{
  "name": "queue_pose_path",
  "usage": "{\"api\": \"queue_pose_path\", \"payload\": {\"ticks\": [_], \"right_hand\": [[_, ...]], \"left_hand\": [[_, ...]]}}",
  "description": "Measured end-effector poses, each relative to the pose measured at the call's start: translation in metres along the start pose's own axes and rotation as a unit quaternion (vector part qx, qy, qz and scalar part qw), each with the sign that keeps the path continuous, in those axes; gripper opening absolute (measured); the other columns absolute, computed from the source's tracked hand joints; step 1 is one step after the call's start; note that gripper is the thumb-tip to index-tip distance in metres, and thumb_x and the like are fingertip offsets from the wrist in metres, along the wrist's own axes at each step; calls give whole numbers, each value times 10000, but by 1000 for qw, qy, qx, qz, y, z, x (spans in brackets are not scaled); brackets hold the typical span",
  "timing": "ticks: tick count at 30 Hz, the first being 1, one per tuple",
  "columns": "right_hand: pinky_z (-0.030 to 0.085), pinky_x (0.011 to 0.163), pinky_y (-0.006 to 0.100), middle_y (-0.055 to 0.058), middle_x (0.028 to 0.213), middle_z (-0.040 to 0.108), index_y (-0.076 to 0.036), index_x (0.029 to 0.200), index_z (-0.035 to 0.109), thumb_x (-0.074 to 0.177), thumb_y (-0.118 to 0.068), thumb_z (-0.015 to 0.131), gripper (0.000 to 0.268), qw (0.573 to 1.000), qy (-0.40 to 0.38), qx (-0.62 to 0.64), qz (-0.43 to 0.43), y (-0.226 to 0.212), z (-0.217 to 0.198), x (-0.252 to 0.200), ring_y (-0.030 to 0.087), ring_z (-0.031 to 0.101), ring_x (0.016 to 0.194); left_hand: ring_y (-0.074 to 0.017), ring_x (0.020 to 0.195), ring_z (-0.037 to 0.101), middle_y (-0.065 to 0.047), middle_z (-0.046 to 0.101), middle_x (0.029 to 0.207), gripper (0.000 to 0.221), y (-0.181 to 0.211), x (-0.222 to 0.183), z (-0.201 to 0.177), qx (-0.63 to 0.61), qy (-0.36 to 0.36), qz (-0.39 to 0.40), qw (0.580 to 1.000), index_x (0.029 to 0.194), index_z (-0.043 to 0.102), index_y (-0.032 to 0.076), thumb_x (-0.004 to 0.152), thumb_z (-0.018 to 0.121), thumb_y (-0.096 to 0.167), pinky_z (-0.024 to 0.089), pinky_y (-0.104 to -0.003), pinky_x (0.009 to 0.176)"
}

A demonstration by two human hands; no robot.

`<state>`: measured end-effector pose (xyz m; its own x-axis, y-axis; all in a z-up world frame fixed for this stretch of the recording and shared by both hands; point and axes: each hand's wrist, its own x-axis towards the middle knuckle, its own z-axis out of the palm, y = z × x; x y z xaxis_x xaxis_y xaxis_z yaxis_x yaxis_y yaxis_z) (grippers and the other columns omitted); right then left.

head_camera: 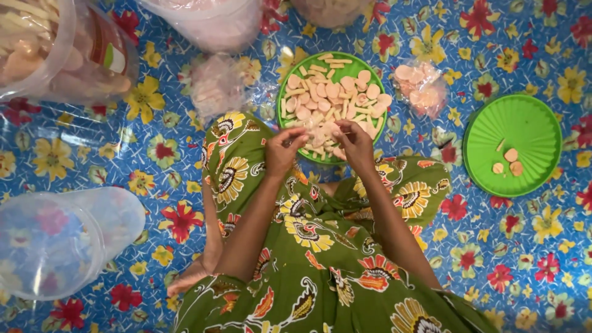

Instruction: Peeling or scraping individual food slices using fingers while sitting on the floor.

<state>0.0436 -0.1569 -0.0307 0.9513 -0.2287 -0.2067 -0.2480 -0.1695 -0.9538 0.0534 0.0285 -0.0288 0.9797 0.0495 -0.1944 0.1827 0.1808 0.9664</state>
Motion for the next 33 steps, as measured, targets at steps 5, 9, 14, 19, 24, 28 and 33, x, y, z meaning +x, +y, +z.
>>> {"api": "queue_pose_path", "payload": {"ticks": [5,9,14,19,24,28,33], "right_hand": [[518,526,221,60,794,602,-76,1058,651,833,-97,686,229,1000,4,21,-1,-5,-3,-14,103,578,573],[519,558,220,59,798,602,-69,1062,661,834,-105,687,232,1000,-3,17,-9,-11,-11,-24,114,596,632],[518,542,208,66,789,602,-49,1073,650,837,-98,680,242,999,7,35,-20,-14,-11,-32,108,592,616],[511,538,201,68,771,596,-35,1072,647,841,-90,667,239,998,12,52,-20,-10,-9,-38,108,591,610],[542,580,209,41,776,613,-64,1059,659,821,-117,701,248,998,-1,64,-11,-7,-5,-43,80,589,645],[529,549,207,49,766,622,-73,1045,669,805,-107,721,248,999,-5,36,-22,4,-8,-43,86,598,625],[549,585,207,64,788,648,-54,997,672,762,-98,759,254,998,4,60,20,5,-7,-42,101,622,655]], "left_hand": [[-112,664,663,-81,700,809,232,-2,-5,-3,14,-28,44,999,930,723,80,708,786,53,561,-204,569],[-122,631,655,-98,689,800,233,-7,-6,-3,14,-44,52,998,942,719,67,719,769,22,554,-220,556],[-125,626,658,-93,688,795,236,-14,-4,-3,10,-56,56,997,945,716,67,719,766,21,555,-211,553],[-136,640,664,-110,692,813,258,-26,-4,-1,6,-79,56,995,960,712,65,713,771,18,560,-216,555],[-169,767,668,-101,681,871,281,-46,-2,-2,31,-142,116,983,922,724,67,662,829,48,548,-231,640],[-101,763,639,-71,664,882,290,-25,-9,0,6,-151,97,984,954,709,65,682,798,21,548,-204,646],[-185,778,662,-106,666,906,353,-23,-8,1,22,-164,94,982,998,705,83,668,806,11,561,-250,607]]}}
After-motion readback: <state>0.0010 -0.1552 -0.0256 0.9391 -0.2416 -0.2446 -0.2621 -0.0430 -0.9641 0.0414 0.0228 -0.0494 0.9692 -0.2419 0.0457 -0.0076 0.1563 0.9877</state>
